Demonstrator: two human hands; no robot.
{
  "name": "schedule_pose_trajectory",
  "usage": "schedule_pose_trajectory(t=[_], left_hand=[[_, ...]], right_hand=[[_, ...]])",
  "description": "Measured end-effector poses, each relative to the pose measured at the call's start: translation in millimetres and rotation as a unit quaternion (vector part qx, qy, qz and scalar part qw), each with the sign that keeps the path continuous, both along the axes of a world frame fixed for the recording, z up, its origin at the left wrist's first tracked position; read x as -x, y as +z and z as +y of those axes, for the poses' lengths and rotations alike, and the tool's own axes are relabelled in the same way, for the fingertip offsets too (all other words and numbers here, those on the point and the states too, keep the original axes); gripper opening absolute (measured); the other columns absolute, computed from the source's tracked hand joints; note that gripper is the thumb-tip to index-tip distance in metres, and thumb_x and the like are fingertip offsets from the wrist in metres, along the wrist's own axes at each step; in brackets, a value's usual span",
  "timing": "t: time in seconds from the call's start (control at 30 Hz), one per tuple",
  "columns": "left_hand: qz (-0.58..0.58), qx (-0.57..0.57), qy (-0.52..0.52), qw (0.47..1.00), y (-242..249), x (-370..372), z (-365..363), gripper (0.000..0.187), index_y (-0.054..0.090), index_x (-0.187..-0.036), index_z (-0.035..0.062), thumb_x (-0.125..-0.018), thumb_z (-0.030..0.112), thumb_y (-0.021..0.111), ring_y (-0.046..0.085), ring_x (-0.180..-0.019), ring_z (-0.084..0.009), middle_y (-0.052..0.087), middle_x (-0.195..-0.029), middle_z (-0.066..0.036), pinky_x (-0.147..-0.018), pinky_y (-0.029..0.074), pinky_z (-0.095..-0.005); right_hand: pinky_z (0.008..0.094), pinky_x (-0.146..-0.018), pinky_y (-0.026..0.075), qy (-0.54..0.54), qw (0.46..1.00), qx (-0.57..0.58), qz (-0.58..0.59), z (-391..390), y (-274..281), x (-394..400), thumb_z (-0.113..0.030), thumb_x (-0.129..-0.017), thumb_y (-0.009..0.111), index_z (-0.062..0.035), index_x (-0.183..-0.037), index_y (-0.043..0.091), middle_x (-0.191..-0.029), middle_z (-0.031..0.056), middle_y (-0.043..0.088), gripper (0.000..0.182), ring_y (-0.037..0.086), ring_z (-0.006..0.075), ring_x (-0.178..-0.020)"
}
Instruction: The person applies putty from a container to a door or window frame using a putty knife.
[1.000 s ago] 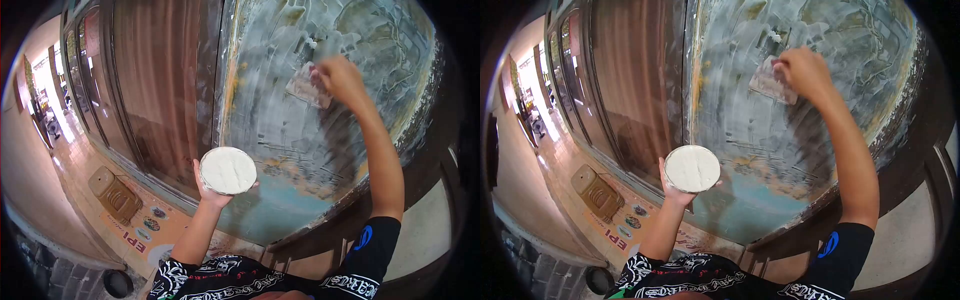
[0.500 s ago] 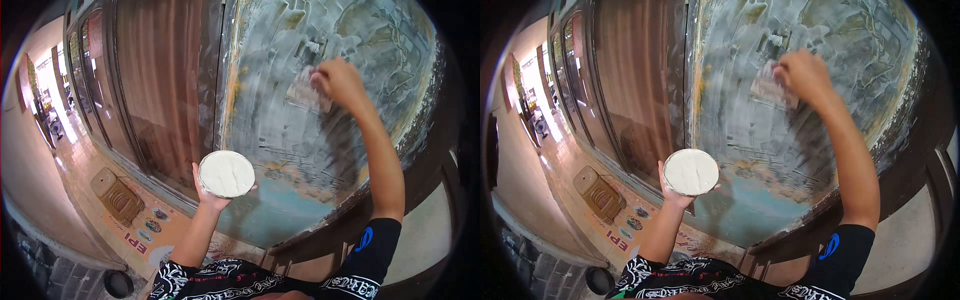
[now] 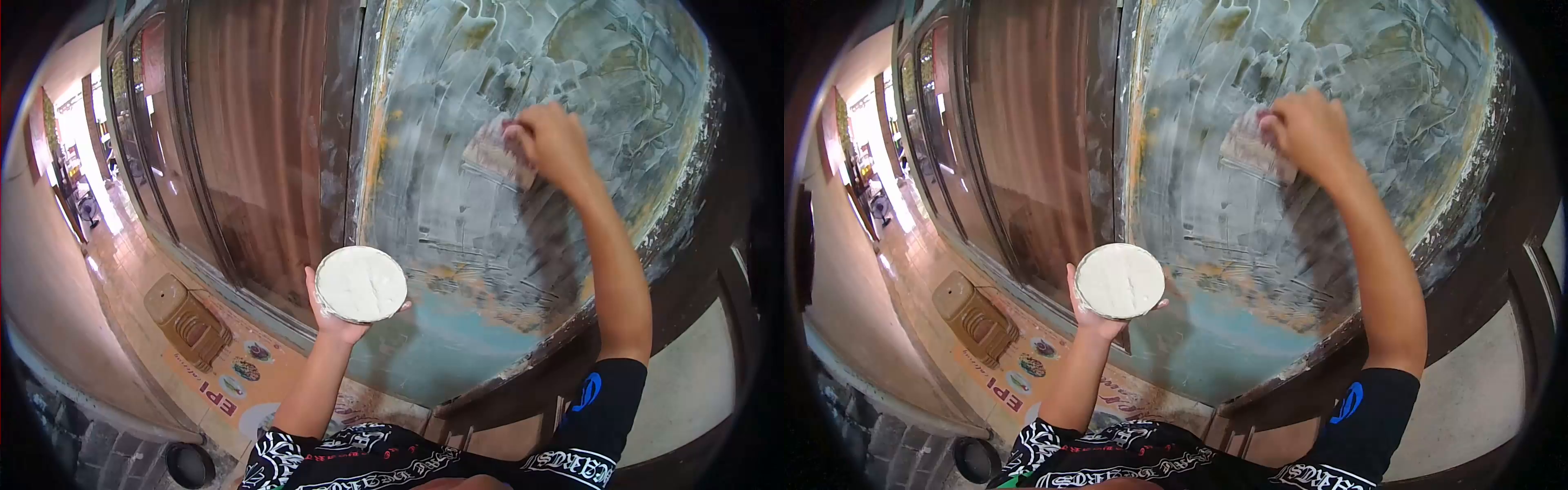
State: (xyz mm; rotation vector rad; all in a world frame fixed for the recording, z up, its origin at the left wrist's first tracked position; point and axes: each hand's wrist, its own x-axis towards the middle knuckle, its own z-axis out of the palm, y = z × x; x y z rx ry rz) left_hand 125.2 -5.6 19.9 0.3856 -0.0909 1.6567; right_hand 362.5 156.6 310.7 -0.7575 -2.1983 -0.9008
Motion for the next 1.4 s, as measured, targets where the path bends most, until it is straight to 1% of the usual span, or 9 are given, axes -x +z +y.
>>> schedule_pose_trajectory(t=[0.23, 0.3, 0.53, 0.77, 0.83, 1.0, 1.1, 1.27, 1.4], left_hand=[[-0.012, -0.017, 0.001, 1.000, 1.1, 3.3, 3.1, 0.095, 0.042, -0.147, 0.0156, -0.082, 0.085, 0.036, 0.045, -0.131, -0.0485, 0.044, -0.148, -0.016, -0.097, 0.029, -0.0852], [-0.020, -0.023, 0.005, 1.000, -0.1, 5.1, 3.5, 0.095, 0.042, -0.147, 0.0152, -0.082, 0.085, 0.037, 0.045, -0.131, -0.0486, 0.044, -0.148, -0.016, -0.097, 0.030, -0.0849], [0.000, -0.016, 0.004, 1.000, -1.9, 2.9, 5.2, 0.095, 0.041, -0.147, 0.0165, -0.082, 0.085, 0.035, 0.044, -0.132, -0.0487, 0.043, -0.149, -0.017, -0.097, 0.030, -0.0847], [0.003, -0.006, 0.019, 1.000, -1.5, 7.4, 1.5, 0.093, 0.042, -0.147, 0.0165, -0.083, 0.084, 0.035, 0.043, -0.133, -0.0483, 0.044, -0.149, -0.016, -0.097, 0.030, -0.0849], [-0.004, 0.002, 0.026, 1.000, -5.0, 11.9, 1.9, 0.093, 0.042, -0.147, 0.0163, -0.083, 0.084, 0.035, 0.043, -0.133, -0.0485, 0.043, -0.149, -0.015, -0.097, 0.029, -0.0853], [-0.004, 0.006, 0.037, 0.999, -3.2, 11.9, 1.5, 0.092, 0.043, -0.146, 0.0160, -0.084, 0.083, 0.036, 0.043, -0.132, -0.0483, 0.043, -0.150, -0.015, -0.095, 0.029, -0.0865], [-0.024, -0.008, 0.015, 1.000, -0.7, 8.8, 1.8, 0.089, 0.042, -0.147, 0.0151, -0.086, 0.079, 0.039, 0.040, -0.135, -0.0485, 0.040, -0.152, -0.015, -0.095, 0.025, -0.0881], [-0.023, 0.023, 0.038, 0.999, -5.4, 10.2, 7.1, 0.089, 0.043, -0.147, 0.0159, -0.085, 0.080, 0.038, 0.040, -0.135, -0.0479, 0.041, -0.152, -0.015, -0.096, 0.024, -0.0879], [-0.017, 0.012, 0.048, 0.999, -13.8, 14.4, 5.8, 0.090, 0.043, -0.147, 0.0154, -0.085, 0.080, 0.039, 0.040, -0.136, -0.0482, 0.041, -0.152, -0.015, -0.096, 0.023, -0.0881]], right_hand=[[0.0386, -0.066, 0.049, 0.037, 0.967, 0.025, 0.253, -3.6, 114.2, -67.7, -0.029, -0.092, 0.067, -0.0041, -0.094, 0.073, -0.080, 0.0127, 0.071, 0.026, 0.065, 0.0304, -0.068], [0.0396, -0.071, 0.049, 0.099, 0.963, 0.135, 0.211, -20.8, 79.8, -51.5, -0.030, -0.091, 0.068, -0.0031, -0.092, 0.073, -0.083, 0.0110, 0.071, 0.027, 0.065, 0.0289, -0.074], [0.0441, -0.083, 0.048, -0.052, 0.998, 0.004, -0.044, -8.9, -15.4, 5.2, -0.032, -0.086, 0.071, -0.0083, -0.089, 0.074, -0.091, 0.0084, 0.068, 0.024, 0.061, 0.0310, -0.095], [0.0383, -0.066, 0.051, 0.013, 0.966, -0.030, 0.257, 3.3, 113.0, -68.4, -0.032, -0.088, 0.070, -0.0050, -0.098, 0.074, -0.078, 0.0099, 0.071, 0.029, 0.064, 0.0310, -0.065], [0.0374, -0.072, 0.050, 0.108, 0.953, 0.150, 0.241, -19.7, 89.3, -59.2, -0.031, -0.087, 0.072, -0.0045, -0.094, 0.073, -0.080, 0.0094, 0.070, 0.028, 0.064, 0.0274, -0.075], [0.0473, -0.088, 0.042, 0.006, 0.991, 0.118, -0.057, -17.7, -40.2, 3.2, -0.033, -0.085, 0.072, -0.0110, -0.088, 0.073, -0.091, 0.0049, 0.067, 0.023, 0.058, 0.0288, -0.098], [0.0498, -0.090, 0.039, -0.070, 0.994, 0.030, -0.076, -2.7, -27.5, 8.5, -0.035, -0.086, 0.070, -0.0131, -0.088, 0.073, -0.094, 0.0048, 0.066, 0.023, 0.057, 0.0287, -0.100], [0.0397, -0.069, 0.050, 0.014, 0.970, -0.024, 0.240, -2.8, 97.6, -37.8, -0.032, -0.091, 0.067, -0.0045, -0.091, 0.074, -0.078, 0.0097, 0.071, 0.029, 0.067, 0.0290, -0.071], [0.0361, -0.070, 0.049, 0.100, 0.969, 0.097, 0.203, -23.0, 77.9, -43.3, -0.031, -0.091, 0.069, 0.0000, -0.092, 0.072, -0.075, 0.0106, 0.067, 0.031, 0.064, 0.0255, -0.070]])
